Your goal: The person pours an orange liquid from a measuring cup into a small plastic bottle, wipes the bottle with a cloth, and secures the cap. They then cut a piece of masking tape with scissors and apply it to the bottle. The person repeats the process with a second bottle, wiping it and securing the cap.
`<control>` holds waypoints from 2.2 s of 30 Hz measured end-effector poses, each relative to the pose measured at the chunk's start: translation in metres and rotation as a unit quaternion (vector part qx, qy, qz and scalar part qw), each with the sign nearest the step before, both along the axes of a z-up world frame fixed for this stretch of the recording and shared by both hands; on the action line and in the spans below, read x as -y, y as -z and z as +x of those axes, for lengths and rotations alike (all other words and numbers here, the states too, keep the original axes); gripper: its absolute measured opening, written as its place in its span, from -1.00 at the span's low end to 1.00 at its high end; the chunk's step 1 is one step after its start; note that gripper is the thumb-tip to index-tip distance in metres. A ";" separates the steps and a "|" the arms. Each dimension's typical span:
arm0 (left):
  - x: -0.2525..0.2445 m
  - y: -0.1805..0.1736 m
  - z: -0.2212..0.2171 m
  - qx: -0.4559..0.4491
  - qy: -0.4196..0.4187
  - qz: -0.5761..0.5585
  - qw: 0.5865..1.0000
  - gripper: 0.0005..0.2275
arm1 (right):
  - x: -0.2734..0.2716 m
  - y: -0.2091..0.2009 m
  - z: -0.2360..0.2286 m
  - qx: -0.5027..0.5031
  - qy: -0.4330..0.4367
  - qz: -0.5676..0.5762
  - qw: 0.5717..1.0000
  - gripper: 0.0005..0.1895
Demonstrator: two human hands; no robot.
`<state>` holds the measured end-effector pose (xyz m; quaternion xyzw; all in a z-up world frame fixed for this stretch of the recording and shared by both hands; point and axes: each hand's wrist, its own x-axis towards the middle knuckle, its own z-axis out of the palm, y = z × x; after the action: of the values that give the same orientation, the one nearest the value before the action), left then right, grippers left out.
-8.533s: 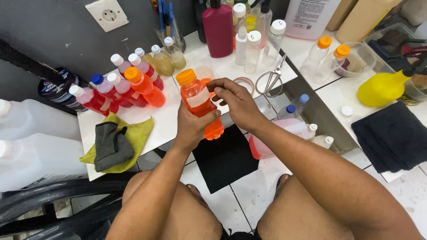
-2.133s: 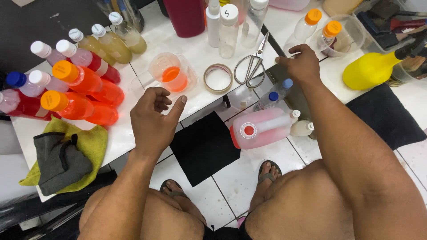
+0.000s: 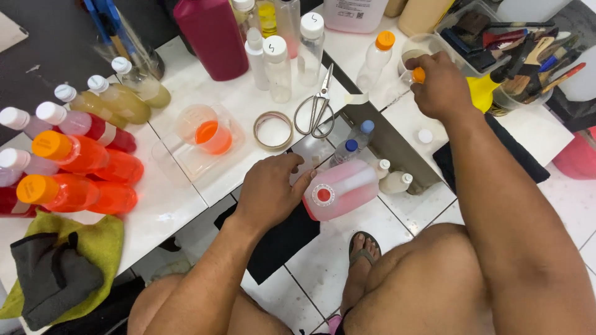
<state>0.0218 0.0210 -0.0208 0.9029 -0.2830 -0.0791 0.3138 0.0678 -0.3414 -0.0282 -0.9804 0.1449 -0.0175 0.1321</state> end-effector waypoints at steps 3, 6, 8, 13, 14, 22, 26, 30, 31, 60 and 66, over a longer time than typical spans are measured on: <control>-0.005 -0.009 -0.004 -0.011 -0.011 -0.019 1.000 -0.64 | -0.007 -0.043 -0.024 -0.010 -0.008 0.000 1.000 -0.55; -0.009 -0.023 -0.016 -0.029 -0.046 -0.068 0.996 -0.62 | -0.042 -0.104 -0.057 -0.013 -0.036 0.005 0.999 -0.59; -0.013 -0.037 -0.023 -0.052 -0.061 -0.129 0.988 -0.62 | -0.072 -0.140 -0.082 0.018 -0.074 0.128 0.989 -0.63; -0.030 -0.074 -0.044 -0.054 -0.045 -0.145 0.987 -0.22 | -0.113 -0.137 -0.103 0.020 -0.256 0.310 0.916 -0.61; -0.034 -0.079 -0.046 -0.078 -0.043 -0.112 0.990 -0.13 | -0.126 -0.138 -0.105 0.012 -0.283 0.322 0.904 -0.61; -0.072 -0.067 -0.060 -0.079 -0.085 -0.007 0.993 -0.40 | -0.209 -0.118 -0.108 -0.005 -0.300 0.376 0.877 -0.66; -0.094 -0.059 -0.066 -0.102 -0.104 0.034 0.989 -0.46 | -0.234 -0.098 -0.101 -0.090 -0.242 0.305 0.917 -0.54; -0.113 -0.037 -0.071 -0.092 -0.104 0.046 0.989 -0.47 | -0.253 -0.081 -0.097 -0.134 -0.262 0.286 0.912 -0.50; -0.119 -0.030 -0.072 -0.103 -0.110 0.048 0.987 -0.47 | -0.257 -0.080 -0.095 -0.154 -0.284 0.275 0.906 -0.51; -0.119 0.007 -0.065 -0.437 -0.065 0.286 0.850 -0.36 | -0.305 -0.024 -0.045 -0.100 -0.404 0.080 0.906 -0.51; -0.121 0.028 -0.051 -0.406 -0.070 0.247 0.877 -0.37 | -0.315 0.007 -0.034 -0.074 -0.399 -0.008 0.914 -0.61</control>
<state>-0.0293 0.1420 -0.0485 0.8570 -0.0381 -0.4840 0.1726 0.0343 -0.0269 -0.0350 -0.9563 -0.2487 0.1082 0.1095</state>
